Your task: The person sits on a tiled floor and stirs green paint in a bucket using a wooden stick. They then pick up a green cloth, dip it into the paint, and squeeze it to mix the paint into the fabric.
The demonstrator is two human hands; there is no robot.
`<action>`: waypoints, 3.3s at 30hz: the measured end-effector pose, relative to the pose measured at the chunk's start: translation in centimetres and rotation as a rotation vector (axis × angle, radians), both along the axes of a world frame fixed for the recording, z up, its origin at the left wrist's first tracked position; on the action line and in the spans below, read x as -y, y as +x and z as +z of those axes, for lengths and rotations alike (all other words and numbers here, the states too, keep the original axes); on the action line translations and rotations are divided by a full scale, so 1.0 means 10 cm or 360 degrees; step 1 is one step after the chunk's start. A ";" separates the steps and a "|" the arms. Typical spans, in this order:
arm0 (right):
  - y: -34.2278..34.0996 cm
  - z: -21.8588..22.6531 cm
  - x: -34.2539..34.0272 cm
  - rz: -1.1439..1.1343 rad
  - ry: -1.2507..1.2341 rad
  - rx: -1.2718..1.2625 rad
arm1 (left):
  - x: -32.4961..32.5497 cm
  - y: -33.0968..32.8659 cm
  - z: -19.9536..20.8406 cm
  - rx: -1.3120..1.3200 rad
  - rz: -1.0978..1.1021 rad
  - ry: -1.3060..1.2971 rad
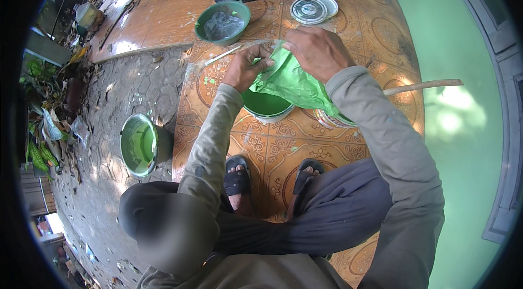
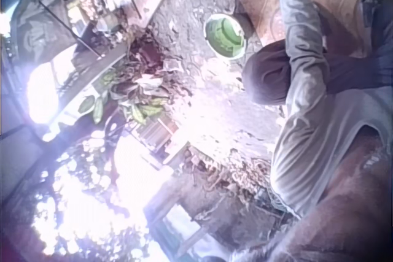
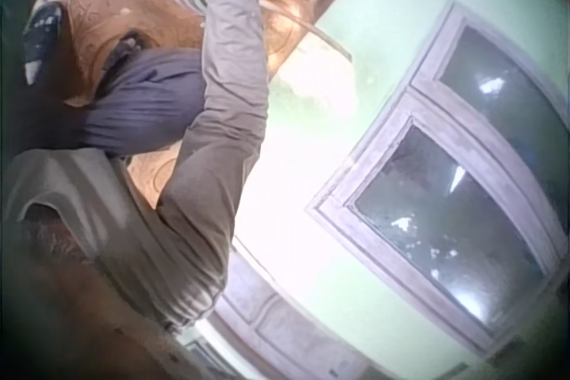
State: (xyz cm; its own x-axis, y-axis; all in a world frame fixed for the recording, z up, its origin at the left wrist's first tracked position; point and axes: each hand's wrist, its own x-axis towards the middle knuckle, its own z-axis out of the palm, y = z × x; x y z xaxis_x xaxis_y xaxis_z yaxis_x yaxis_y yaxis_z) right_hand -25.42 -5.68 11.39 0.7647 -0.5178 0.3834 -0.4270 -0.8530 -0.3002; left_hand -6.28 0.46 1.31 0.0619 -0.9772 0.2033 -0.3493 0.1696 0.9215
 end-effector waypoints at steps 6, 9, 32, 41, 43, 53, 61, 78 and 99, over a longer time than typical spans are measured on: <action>0.03 -0.01 0.00 0.0052 -0.0070 0.0015 | 0.03 0.07 -0.12 -0.0179 -0.0064 -0.0147; -0.03 0.02 0.02 0.0035 -0.0026 -0.0008 | 0.01 -0.06 0.17 -0.0484 -0.0161 -0.0278; -0.09 -0.06 0.06 -0.0133 0.0180 -0.0511 | 0.03 0.02 -0.27 -0.0661 0.0084 -0.0071; 0.03 -0.08 -0.06 -0.0225 0.0234 -0.0367 | -0.02 0.03 -0.15 -0.0681 -0.0067 0.0031; 0.08 -0.12 -0.07 -0.0208 0.0197 -0.0329 | 0.00 0.09 -0.21 -0.0657 -0.0098 0.0033; 0.01 -0.11 -0.03 -0.0006 -0.0035 -0.0269 | 0.11 -0.11 0.09 -0.0531 -0.0237 0.0017; 0.00 -0.14 -0.04 0.0110 -0.0199 -0.0100 | 0.14 0.02 -0.22 0.0041 -0.0087 -0.0173; 0.00 -0.15 0.02 0.0074 -0.0173 0.0002 | 0.10 -0.12 0.35 0.0028 -0.0321 0.0058; -0.01 -0.10 0.00 -0.0105 -0.0068 -0.0243 | 0.10 -0.22 0.26 -0.0265 -0.0344 0.0156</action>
State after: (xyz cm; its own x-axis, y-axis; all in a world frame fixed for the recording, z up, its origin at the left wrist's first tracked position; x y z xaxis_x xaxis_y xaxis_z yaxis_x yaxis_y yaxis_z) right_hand -25.50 -5.68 10.41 0.7808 -0.5543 0.2882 -0.5203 -0.8323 -0.1913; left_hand -8.50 -0.54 3.96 -0.1253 -0.9858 0.1119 -0.1575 0.1311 0.9788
